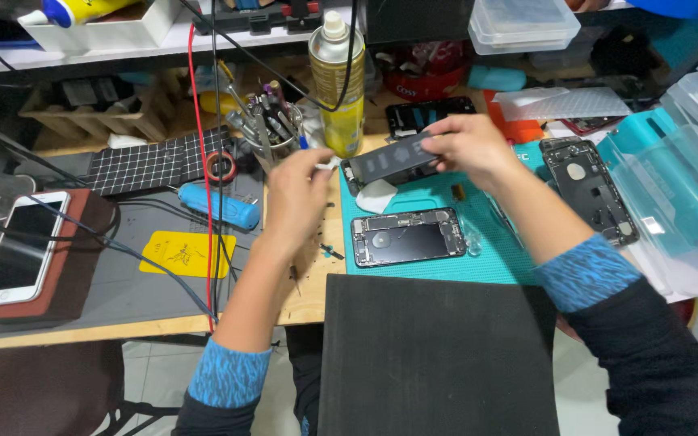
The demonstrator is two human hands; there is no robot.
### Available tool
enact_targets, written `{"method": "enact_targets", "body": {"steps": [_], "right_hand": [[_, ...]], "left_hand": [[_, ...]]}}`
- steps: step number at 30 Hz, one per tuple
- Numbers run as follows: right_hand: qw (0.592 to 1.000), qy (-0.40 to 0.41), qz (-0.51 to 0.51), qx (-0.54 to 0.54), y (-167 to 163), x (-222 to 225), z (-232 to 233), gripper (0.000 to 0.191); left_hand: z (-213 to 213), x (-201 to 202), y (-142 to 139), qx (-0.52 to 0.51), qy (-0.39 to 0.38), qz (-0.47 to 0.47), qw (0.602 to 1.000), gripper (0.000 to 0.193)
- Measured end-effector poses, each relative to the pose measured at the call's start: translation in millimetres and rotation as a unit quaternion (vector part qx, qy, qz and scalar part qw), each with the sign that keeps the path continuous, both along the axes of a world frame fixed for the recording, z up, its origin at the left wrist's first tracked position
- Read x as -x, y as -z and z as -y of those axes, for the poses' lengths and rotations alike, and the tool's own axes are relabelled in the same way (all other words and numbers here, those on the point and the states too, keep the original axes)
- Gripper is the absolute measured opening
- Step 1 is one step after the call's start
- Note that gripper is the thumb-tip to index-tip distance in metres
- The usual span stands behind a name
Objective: The person works on a disassembled iPhone at a repair bench, prying and repositioning the old battery, wiping the phone interior with a tissue, and peeling the protective liner off a new replacement battery with adhesive strips before pressing it into the phone body.
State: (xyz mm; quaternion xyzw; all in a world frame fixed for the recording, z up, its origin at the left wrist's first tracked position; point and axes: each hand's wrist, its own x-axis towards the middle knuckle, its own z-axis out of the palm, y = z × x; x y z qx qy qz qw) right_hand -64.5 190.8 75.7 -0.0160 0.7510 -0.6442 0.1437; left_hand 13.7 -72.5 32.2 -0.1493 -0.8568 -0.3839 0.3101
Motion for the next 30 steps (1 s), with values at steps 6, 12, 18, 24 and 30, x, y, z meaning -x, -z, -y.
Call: {"method": "enact_targets", "body": {"steps": [6,12,18,24,30], "right_hand": [[0.999,-0.032,0.019,-0.002,2,-4,32,0.028],[0.997,-0.077,-0.009,-0.014,1,-4,33,0.029],[0.986,-0.032,-0.112,-0.123,2,-1,3,0.027],[0.924,-0.129,-0.222,-0.285,4,-16,-28,0.019],[0.824,-0.298,-0.309,-0.37,17,-58,-11,0.02]], "left_hand": [[-22,7,6,0.07,0.07,-0.017,0.995,0.061],[-30,10,-3,0.109,0.049,0.128,0.984,0.067],[-29,16,5,0.092,0.04,0.153,0.983,0.065],[-39,24,19,0.111,0.056,0.159,0.979,0.062],[-41,27,24,0.121,0.058,0.142,0.981,0.06]]}}
